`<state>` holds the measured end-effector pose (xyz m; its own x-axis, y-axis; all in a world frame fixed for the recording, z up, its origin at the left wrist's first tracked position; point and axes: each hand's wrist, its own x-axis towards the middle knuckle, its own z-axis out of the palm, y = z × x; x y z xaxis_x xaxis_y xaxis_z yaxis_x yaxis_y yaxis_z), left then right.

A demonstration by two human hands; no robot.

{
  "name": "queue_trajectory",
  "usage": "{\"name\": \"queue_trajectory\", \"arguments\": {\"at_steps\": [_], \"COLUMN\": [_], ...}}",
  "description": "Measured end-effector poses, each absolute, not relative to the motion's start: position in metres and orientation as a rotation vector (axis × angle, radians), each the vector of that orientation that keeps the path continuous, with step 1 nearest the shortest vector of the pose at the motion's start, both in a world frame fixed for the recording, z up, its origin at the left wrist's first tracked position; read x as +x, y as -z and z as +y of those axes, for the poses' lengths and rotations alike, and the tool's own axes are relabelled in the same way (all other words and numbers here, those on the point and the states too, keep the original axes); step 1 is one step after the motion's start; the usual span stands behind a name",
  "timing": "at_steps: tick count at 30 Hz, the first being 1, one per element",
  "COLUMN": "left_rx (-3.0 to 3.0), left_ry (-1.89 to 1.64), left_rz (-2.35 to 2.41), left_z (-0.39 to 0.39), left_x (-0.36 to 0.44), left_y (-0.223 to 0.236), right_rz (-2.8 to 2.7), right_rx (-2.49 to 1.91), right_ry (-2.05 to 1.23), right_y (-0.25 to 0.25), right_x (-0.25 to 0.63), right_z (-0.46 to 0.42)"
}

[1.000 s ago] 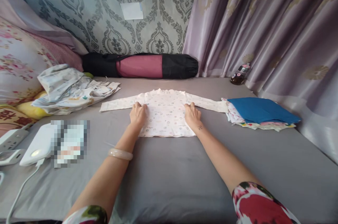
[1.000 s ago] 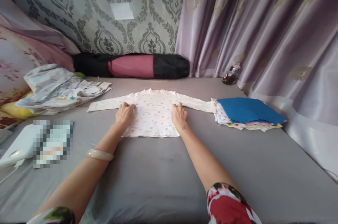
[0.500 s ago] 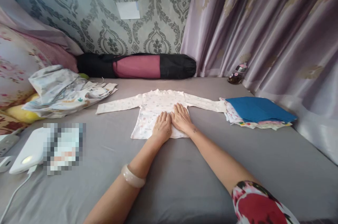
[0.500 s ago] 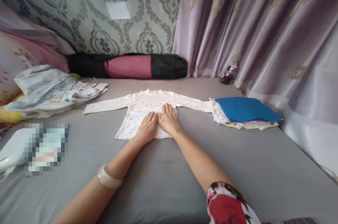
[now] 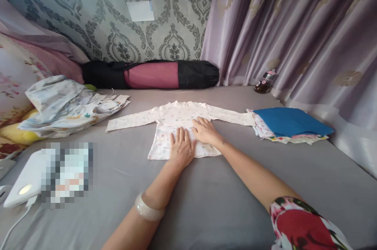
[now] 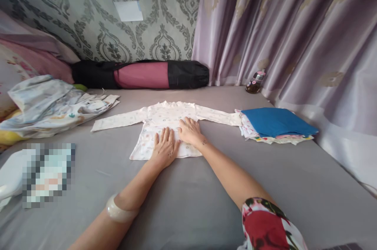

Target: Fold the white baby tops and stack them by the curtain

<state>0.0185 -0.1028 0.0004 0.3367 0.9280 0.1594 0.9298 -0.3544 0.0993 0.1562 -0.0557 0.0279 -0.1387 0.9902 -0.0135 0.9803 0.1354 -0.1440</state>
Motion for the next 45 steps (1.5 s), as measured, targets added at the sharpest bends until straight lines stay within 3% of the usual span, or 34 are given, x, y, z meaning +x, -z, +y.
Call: {"name": "queue_trajectory", "arguments": {"at_steps": [6, 16, 30, 36, 45], "left_rx": [-2.68, -2.783, -2.749, -2.45, -2.262], "left_ry": [0.426, 0.393, 0.412, 0.581, 0.335], "left_rz": [-1.577, -1.6, -1.645, -1.944, -2.123], "left_z": [-0.1, -0.093, -0.094, -0.083, -0.079], "left_x": [0.025, 0.017, 0.02, 0.008, -0.007], "left_y": [-0.005, 0.003, 0.005, -0.012, 0.011], "right_rz": [-2.16, -2.123, -2.103, -2.306, -2.248], "right_rx": [-2.125, -2.204, -2.184, -1.923, -1.91], "right_ry": [-0.195, -0.232, -0.11, -0.151, -0.049], "right_y": [-0.06, -0.041, -0.032, -0.041, -0.02], "right_x": [0.161, 0.156, 0.159, 0.117, 0.084], "right_z": [0.013, 0.1, 0.107, 0.11, 0.112]}}
